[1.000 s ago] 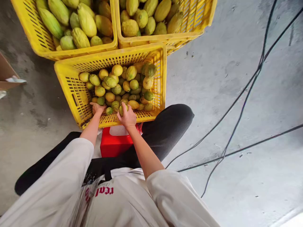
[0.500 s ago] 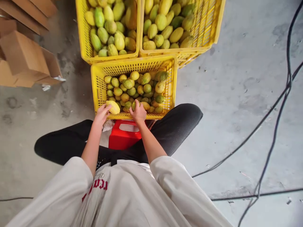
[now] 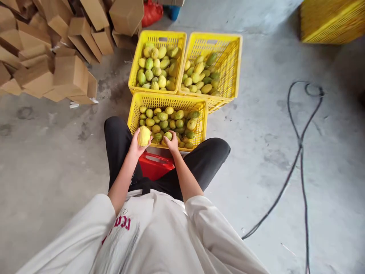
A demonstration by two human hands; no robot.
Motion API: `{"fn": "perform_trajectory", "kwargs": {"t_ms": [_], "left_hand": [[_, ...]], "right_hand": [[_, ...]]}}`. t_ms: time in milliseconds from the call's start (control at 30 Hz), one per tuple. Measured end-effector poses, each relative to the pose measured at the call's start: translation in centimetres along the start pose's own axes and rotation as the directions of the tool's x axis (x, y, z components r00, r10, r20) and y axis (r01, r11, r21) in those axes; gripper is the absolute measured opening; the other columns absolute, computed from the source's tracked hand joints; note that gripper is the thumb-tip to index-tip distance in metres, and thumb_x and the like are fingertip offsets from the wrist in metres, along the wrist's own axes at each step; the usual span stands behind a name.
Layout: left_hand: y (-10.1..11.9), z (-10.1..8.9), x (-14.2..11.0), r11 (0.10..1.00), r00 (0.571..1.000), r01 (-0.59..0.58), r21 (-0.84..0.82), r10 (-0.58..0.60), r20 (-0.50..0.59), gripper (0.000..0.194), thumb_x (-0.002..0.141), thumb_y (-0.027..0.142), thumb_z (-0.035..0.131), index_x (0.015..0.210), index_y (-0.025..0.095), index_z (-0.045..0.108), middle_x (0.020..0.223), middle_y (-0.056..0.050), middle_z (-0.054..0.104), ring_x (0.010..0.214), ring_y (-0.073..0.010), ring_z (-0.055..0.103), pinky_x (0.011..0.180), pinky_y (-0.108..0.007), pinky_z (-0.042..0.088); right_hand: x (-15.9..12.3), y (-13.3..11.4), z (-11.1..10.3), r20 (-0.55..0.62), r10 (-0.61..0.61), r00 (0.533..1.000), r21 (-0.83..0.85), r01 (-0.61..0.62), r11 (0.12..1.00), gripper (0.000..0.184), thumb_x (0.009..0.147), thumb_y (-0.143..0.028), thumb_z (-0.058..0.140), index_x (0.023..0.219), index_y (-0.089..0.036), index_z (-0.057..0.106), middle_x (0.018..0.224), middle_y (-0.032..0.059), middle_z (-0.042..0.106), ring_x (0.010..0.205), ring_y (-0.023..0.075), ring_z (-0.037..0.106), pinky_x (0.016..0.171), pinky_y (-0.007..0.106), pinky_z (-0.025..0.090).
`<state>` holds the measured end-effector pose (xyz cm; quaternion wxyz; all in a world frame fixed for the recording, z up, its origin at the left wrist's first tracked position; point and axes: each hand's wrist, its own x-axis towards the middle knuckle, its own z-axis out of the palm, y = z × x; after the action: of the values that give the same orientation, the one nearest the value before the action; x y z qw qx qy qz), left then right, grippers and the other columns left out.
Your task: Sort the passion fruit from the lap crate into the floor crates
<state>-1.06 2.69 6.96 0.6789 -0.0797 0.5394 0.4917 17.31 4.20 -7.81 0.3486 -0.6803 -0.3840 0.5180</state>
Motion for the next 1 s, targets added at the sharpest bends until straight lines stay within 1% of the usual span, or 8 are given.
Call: {"fn": "perform_trajectory", "kwargs": {"t_ms": [167, 300, 400, 500, 667, 767, 867, 1000], "left_hand": [[-1.1, -1.0, 0.6, 0.992, 0.998, -0.059, 0.113, 0.057, 0.021, 0.042, 0.110, 0.048, 0.055, 0.130, 0.017, 0.076, 0.089, -0.007, 0.081, 0.068, -0.0188, 0.076, 0.058, -0.025, 0.057], [-1.6, -1.7, 1.0, 0.998, 0.998, -0.047, 0.050, 0.048, -0.027, 0.044, 0.112, 0.036, 0.045, 0.137, 0.015, 0.074, 0.087, -0.006, 0.080, 0.081, -0.0239, 0.083, 0.071, -0.031, 0.065], [-2.0, -1.7, 1.3, 0.998, 0.998, -0.064, -0.024, 0.064, -0.003, 0.040, 0.112, 0.031, 0.047, 0.140, 0.016, 0.072, 0.096, -0.008, 0.082, 0.099, -0.0268, 0.085, 0.092, -0.039, 0.070], [-2.6, -1.9, 2.1, 0.996, 0.994, -0.091, -0.018, 0.092, 0.056, 0.031, 0.111, 0.031, 0.057, 0.133, 0.018, 0.075, 0.109, -0.011, 0.084, 0.107, -0.0259, 0.084, 0.103, -0.039, 0.068], [-3.5, -2.3, 3.7, 0.990, 0.983, -0.119, 0.078, 0.107, 0.149, 0.019, 0.103, 0.029, 0.069, 0.118, 0.024, 0.079, 0.102, -0.007, 0.083, 0.083, -0.0194, 0.080, 0.083, -0.029, 0.069], [-3.7, -2.0, 3.8, 0.989, 0.983, -0.112, 0.091, 0.098, 0.153, 0.024, 0.105, 0.038, 0.064, 0.117, 0.023, 0.079, 0.097, -0.006, 0.081, 0.075, -0.0161, 0.076, 0.071, -0.024, 0.064], [-3.6, -1.6, 3.2, 0.992, 0.984, -0.055, 0.113, 0.035, 0.173, 0.033, 0.109, 0.046, 0.058, 0.114, 0.021, 0.079, 0.099, -0.009, 0.081, 0.073, -0.0162, 0.073, 0.059, -0.022, 0.058], [-3.3, -1.1, 2.2, 0.994, 0.967, -0.016, 0.108, -0.013, 0.255, 0.046, 0.105, 0.059, 0.057, 0.123, 0.023, 0.078, 0.104, -0.013, 0.083, 0.077, -0.0216, 0.074, 0.051, -0.024, 0.052]], "right_hand": [[-0.7, -0.7, -0.4, 0.038, -0.038, 0.999, 0.180, 0.030, 0.983, 0.056, 0.062, -0.043, 0.074, 0.114, -0.026, 0.061, 0.109, 0.0034, 0.066, 0.100, 0.0252, 0.063, 0.097, 0.041, 0.059], [-1.4, -1.9, -0.3, 0.093, -0.044, 0.995, 0.412, 0.002, 0.911, 0.058, 0.063, -0.045, 0.073, 0.116, -0.030, 0.057, 0.105, 0.0006, 0.061, 0.093, 0.0223, 0.061, 0.075, 0.031, 0.059], [-1.9, -3.0, -0.8, 0.201, 0.001, 0.980, 0.630, -0.130, 0.766, 0.052, 0.066, -0.038, 0.070, 0.115, -0.032, 0.056, 0.108, -0.0008, 0.065, 0.099, 0.0231, 0.065, 0.077, 0.032, 0.063], [-2.9, -4.1, -1.6, 0.263, 0.098, 0.960, 0.682, -0.256, 0.685, 0.048, 0.068, -0.030, 0.070, 0.115, -0.030, 0.061, 0.108, -0.0014, 0.071, 0.101, 0.0234, 0.070, 0.083, 0.035, 0.067], [-5.5, -4.8, -2.7, 0.268, 0.120, 0.956, 0.721, -0.282, 0.634, 0.038, 0.078, -0.034, 0.087, 0.109, -0.024, 0.067, 0.101, 0.0019, 0.077, 0.095, 0.0208, 0.075, 0.079, 0.028, 0.067], [-6.8, -4.4, -3.1, 0.291, 0.147, 0.946, 0.777, -0.323, 0.540, 0.037, 0.083, -0.042, 0.089, 0.106, -0.025, 0.065, 0.100, 0.0038, 0.078, 0.091, 0.0224, 0.078, 0.076, 0.033, 0.070], [-7.5, -4.1, -3.3, 0.350, 0.172, 0.921, 0.797, -0.390, 0.462, 0.034, 0.084, -0.034, 0.088, 0.107, -0.024, 0.065, 0.100, 0.0062, 0.079, 0.087, 0.0246, 0.079, 0.072, 0.036, 0.072], [-7.9, -4.7, -3.6, 0.337, 0.164, 0.927, 0.794, -0.373, 0.480, 0.031, 0.087, -0.028, 0.083, 0.114, -0.025, 0.066, 0.095, 0.0031, 0.079, 0.081, 0.0206, 0.078, 0.063, 0.027, 0.067]]}}
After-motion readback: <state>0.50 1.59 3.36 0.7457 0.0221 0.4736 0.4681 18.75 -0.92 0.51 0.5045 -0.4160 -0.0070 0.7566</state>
